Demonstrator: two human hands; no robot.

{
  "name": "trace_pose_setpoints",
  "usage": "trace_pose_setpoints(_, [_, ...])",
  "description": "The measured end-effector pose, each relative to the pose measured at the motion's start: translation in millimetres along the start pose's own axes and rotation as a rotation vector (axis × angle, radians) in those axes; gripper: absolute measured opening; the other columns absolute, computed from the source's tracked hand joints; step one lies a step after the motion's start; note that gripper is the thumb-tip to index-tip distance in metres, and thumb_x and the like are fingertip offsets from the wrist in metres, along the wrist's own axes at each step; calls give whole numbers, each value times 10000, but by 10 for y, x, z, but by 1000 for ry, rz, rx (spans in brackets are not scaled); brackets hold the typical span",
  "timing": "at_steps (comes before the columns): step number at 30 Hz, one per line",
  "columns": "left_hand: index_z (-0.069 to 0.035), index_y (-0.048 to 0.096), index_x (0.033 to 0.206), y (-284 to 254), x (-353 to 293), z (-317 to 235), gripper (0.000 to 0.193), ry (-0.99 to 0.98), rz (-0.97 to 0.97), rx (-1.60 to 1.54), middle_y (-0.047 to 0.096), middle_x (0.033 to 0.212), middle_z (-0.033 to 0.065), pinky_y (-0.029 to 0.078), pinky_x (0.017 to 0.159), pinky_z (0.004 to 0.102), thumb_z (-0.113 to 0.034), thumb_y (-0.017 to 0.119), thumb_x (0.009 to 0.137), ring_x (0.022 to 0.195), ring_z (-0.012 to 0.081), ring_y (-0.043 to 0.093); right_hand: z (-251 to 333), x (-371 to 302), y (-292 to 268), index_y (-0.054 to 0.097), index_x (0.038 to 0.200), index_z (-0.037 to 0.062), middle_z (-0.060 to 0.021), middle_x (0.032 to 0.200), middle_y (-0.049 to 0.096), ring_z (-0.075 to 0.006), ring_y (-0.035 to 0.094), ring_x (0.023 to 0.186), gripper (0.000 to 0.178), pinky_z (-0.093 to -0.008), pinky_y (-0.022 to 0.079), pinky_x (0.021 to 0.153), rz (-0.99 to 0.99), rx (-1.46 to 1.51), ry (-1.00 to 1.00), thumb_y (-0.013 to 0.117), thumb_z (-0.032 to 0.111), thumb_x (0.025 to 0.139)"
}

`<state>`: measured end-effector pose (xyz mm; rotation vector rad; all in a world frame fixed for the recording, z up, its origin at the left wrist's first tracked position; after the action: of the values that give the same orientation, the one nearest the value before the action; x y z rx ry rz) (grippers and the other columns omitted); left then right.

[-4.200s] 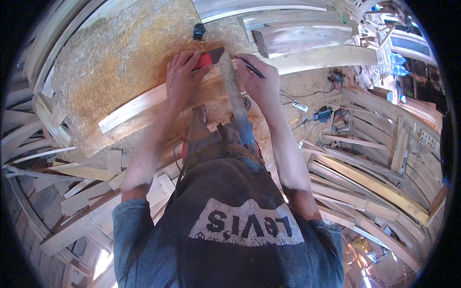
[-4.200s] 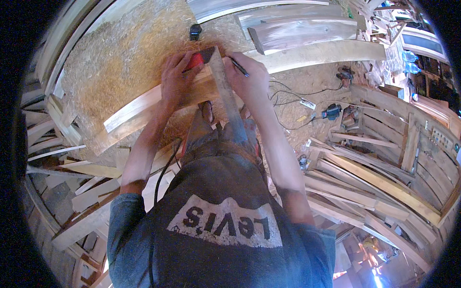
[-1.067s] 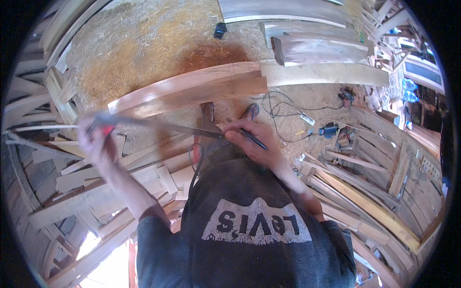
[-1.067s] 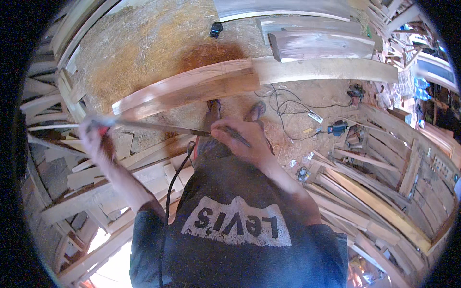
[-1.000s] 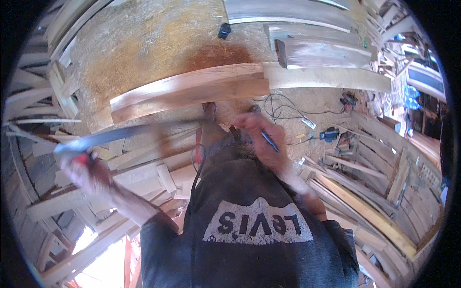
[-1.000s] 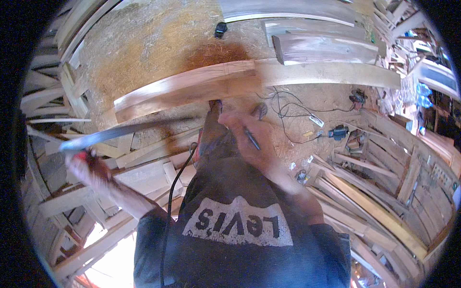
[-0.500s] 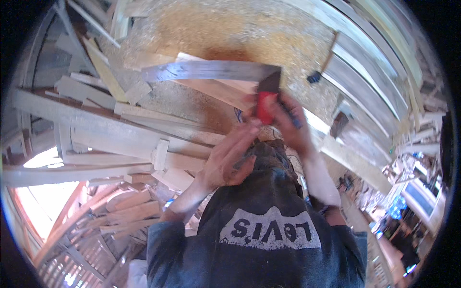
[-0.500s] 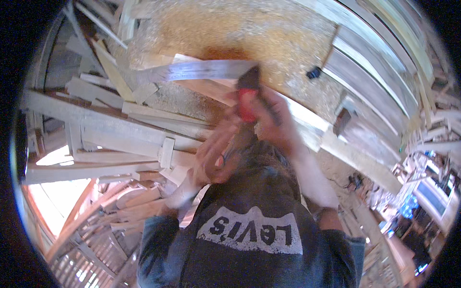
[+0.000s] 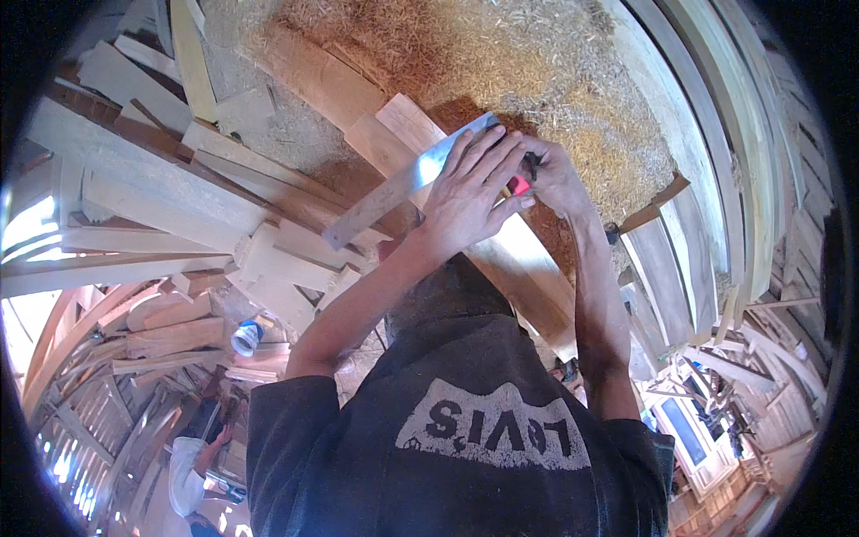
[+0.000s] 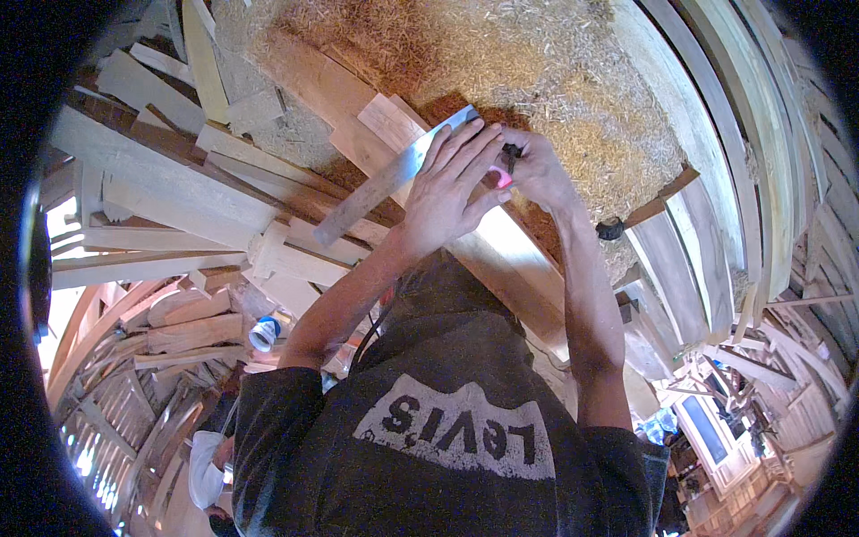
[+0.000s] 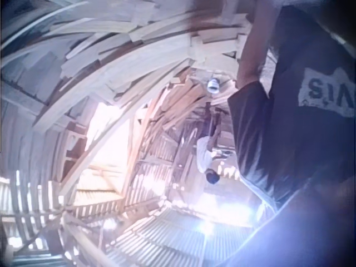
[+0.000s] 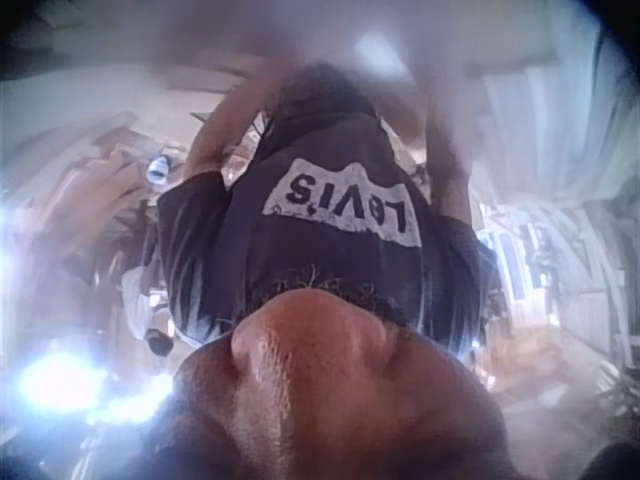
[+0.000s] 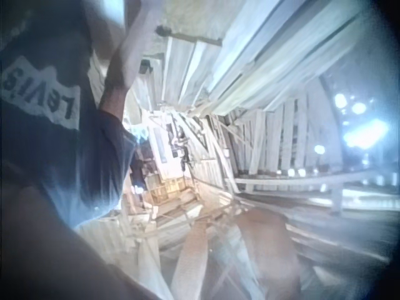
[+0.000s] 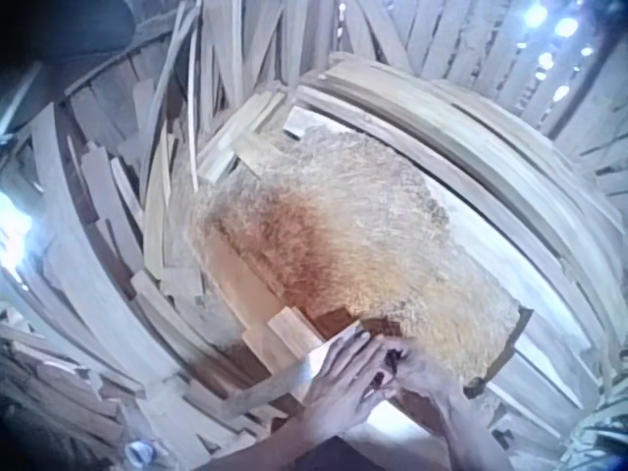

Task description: The person uses a circular saw to cut a wooden plank, then smooths the surface with an electric planer. They measure and mark the wood using a square and pencil, and finally stack the processed pieces.

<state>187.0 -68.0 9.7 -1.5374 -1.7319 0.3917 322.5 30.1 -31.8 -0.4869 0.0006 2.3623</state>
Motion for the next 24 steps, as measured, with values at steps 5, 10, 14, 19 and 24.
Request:
trace_pose_setpoints(5, [2,580,1402,-30,37,39,735,-63,-33,1,598,1356,174,271,1237,539,-513,709,893,1364,311,521,38,39,96,721,1016,2,-15,881,683,-82,599,817,168,-292,514,684,101,-31,56,722,23,850])
trace_pose_setpoints(10, [20,579,1379,-7,36,66,736,-65,-15,-22,588,1337,168,300,1229,539,-502,721,880,1337,318,535,53,-221,254,697,1224,-19,-45,1071,720,-132,677,978,353,-305,579,850,-162,335,205,788,66,893])
trace_pose_setpoints(14, [32,574,1373,-7,46,101,760,-68,-44,-63,588,1318,181,308,1227,545,-503,740,858,1330,331,536,-27,-238,301,675,1264,-46,-92,1145,728,-146,689,1030,402,-308,579,927,-239,451,107,793,39,889])
trace_pose_setpoints(19, [43,560,1383,3,42,97,768,-82,-11,-74,584,1327,197,300,1224,566,-493,738,863,1338,358,522,56,-219,296,681,1240,-43,-94,1115,735,-138,690,1009,377,-308,585,909,-218,378,126,777,17,880])
trace_pose_setpoints(24, [51,547,1400,4,62,95,782,-87,6,-82,580,1336,201,293,1223,579,-491,734,868,1347,372,510,28,-212,254,691,1202,-40,-77,1041,746,-121,692,944,330,-295,588,860,-208,293,135,752,-2,880])
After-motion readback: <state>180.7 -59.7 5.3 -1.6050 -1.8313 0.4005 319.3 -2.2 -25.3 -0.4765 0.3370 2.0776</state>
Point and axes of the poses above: each hand's wrist, its own x-axis towards the middle knuckle, its own y-axis out of the palm, z = x × y, the point moved 5 cm from there along x, towards the middle knuckle
